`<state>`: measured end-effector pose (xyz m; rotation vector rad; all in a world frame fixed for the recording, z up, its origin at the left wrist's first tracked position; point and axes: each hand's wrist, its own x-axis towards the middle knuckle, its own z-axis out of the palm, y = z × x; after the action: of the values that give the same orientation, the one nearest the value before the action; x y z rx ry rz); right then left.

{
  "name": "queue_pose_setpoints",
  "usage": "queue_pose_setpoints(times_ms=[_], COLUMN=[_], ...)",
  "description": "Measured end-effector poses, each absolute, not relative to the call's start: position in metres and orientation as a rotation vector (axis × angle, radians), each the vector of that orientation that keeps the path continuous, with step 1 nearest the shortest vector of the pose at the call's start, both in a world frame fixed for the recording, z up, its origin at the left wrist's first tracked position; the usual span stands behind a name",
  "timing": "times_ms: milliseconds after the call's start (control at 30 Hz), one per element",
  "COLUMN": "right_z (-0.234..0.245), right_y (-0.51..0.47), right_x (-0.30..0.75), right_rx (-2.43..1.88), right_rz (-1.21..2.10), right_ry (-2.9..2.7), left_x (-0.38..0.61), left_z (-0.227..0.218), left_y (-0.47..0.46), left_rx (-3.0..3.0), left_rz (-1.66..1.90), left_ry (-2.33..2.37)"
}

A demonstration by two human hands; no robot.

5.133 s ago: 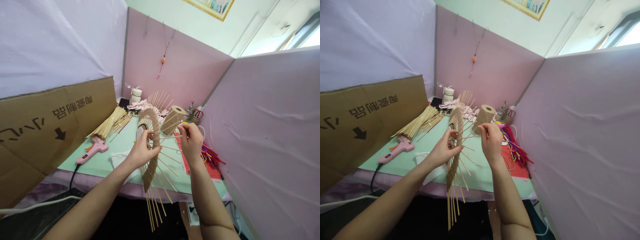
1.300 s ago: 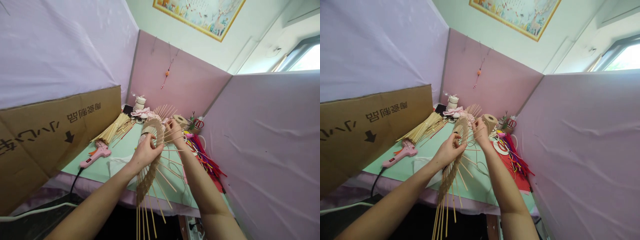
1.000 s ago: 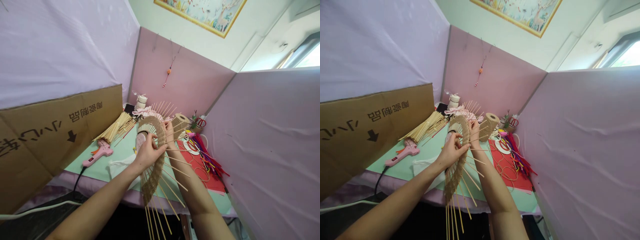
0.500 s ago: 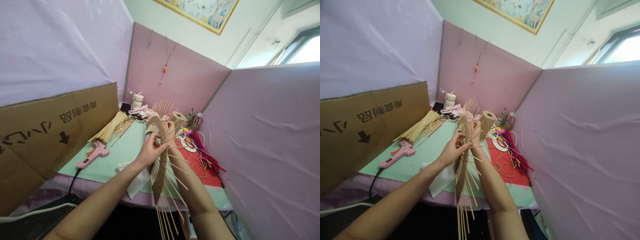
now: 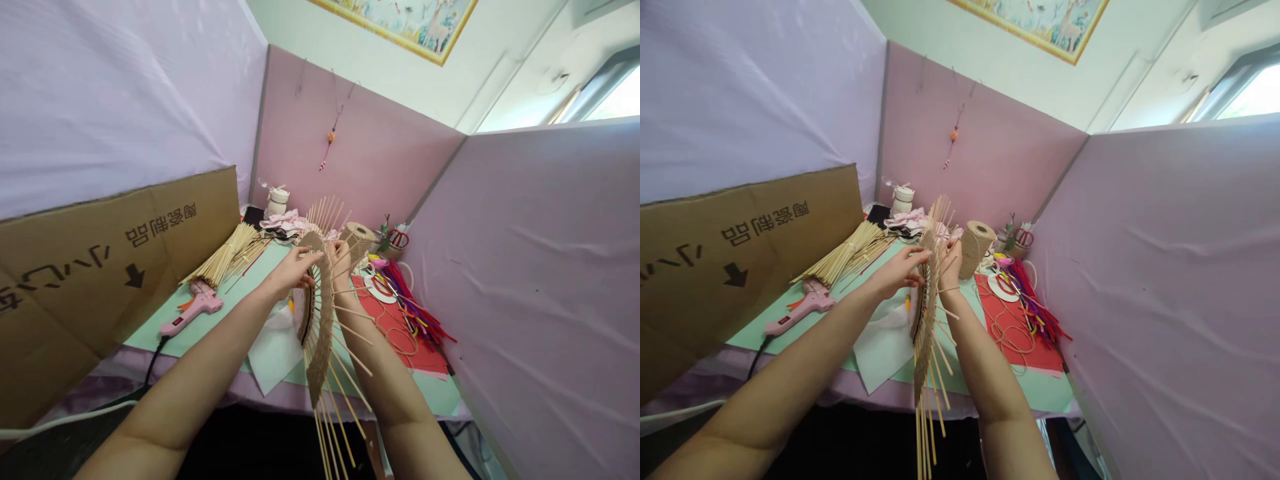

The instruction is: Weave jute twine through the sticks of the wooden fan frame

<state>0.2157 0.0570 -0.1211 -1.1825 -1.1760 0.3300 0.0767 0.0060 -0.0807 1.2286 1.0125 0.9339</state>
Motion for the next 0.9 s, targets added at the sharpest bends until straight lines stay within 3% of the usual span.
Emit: queue_pose_setpoints(times_ms=[900], right_z=[-0.105], right_y=[0.042], right_x=[0.215], right_rx=[-1.176], right_rz=[0.428], right_ry=[-1.357], left_x=[0.078], left_z=[-0.073], left_y=[0.018], left_rx=[1.231], left_rz=[0.861], left_ry=[0.839])
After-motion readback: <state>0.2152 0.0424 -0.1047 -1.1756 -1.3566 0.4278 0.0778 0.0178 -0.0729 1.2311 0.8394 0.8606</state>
